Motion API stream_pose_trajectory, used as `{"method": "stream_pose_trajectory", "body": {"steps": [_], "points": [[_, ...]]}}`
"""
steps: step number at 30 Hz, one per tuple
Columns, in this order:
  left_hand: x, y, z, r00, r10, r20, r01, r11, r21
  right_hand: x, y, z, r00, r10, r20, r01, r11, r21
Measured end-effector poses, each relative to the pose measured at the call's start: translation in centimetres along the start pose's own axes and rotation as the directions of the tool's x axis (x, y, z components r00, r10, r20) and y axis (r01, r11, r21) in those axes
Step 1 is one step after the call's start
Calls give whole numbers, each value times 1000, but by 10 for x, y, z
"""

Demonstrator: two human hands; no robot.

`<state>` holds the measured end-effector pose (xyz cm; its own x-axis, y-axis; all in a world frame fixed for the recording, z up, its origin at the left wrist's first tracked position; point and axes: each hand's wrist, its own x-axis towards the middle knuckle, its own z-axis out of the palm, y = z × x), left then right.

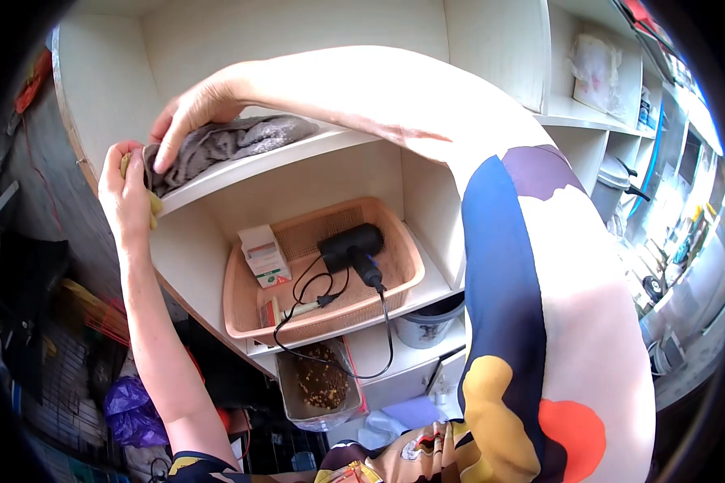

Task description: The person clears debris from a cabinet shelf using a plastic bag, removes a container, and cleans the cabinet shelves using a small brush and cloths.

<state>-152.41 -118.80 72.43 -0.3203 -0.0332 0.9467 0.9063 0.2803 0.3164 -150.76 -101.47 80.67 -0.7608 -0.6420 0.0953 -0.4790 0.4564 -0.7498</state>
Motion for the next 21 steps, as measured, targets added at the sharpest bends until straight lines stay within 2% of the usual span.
{"method": "stream_pose_trajectory", "body": {"steps": [5,8,10,12,14,18,21], "points": [[-1,-3,3,999,-25,32,24,999,30,-53,4,-9,996,68,52,-53,967,-249],[0,-3,2,995,-77,64,73,995,74,-107,1,-8,999,-9,44,22,953,-302],[0,-6,2,995,-76,68,71,995,64,-146,2,-12,999,15,-50,-34,906,-422],[1,-9,3,995,-73,70,67,994,82,-189,2,-16,973,117,-198,-197,870,-451],[2,-12,3,993,-87,81,79,992,97,-231,12,-29,938,175,-300,-289,872,-395],[3,-14,3,992,-97,80,89,992,94,-307,18,-43,873,160,-460,-394,788,-473],[3,-10,5,989,-130,68,123,987,101,-349,23,-49,801,238,-548,-515,741,-431]]}}
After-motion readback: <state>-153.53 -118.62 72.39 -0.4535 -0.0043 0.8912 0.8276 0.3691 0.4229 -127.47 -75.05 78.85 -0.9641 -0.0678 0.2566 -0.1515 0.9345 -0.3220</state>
